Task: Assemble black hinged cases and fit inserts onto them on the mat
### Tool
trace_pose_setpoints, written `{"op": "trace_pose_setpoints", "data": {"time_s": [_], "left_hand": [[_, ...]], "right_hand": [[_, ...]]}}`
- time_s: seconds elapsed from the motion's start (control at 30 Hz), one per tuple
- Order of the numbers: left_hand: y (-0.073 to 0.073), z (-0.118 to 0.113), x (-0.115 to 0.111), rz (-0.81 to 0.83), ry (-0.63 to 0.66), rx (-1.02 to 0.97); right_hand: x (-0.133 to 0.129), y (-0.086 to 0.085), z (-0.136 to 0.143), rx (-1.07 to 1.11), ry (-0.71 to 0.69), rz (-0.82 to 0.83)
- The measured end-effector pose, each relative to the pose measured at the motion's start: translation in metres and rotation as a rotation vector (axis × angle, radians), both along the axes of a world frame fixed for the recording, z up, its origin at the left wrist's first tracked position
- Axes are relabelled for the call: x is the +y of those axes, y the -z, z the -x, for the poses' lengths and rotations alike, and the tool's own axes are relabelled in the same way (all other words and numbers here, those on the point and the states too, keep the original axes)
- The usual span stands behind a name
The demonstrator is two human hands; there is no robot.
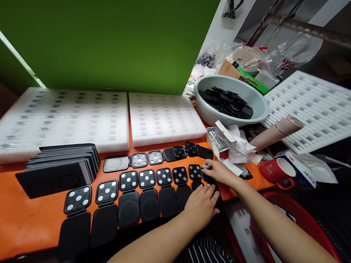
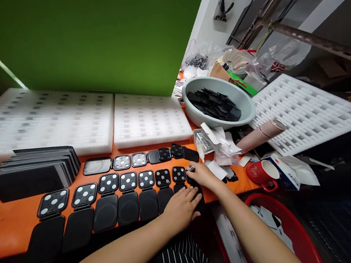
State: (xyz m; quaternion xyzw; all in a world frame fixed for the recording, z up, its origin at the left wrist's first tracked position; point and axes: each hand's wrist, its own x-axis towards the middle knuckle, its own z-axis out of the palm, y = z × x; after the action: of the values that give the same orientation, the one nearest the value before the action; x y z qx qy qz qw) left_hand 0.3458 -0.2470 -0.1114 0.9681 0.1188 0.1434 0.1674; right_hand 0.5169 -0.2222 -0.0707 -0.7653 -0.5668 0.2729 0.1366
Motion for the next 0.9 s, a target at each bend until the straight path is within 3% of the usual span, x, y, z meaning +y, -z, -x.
{"op": "trace_pose_setpoints", "data": {"time_s": [0.53,0.7,0.9], "left_hand": [[0.001,0.000,-0.001,0.011,0.014,0.003],[0.004,-0.001,-0.001,-0.002,-0.001,-0.020],[0.002,0.000,-0.001,0.014,-0.019,-0.032]], "right_hand": [[0.014,-0.007,-0.004,0.187,0.016,0.155],[0.004,-0.016,-0.003,0.263,-0.006,0.235],[-0.028,-0.011,-0.002,0.488,0.210,0.114]]}}
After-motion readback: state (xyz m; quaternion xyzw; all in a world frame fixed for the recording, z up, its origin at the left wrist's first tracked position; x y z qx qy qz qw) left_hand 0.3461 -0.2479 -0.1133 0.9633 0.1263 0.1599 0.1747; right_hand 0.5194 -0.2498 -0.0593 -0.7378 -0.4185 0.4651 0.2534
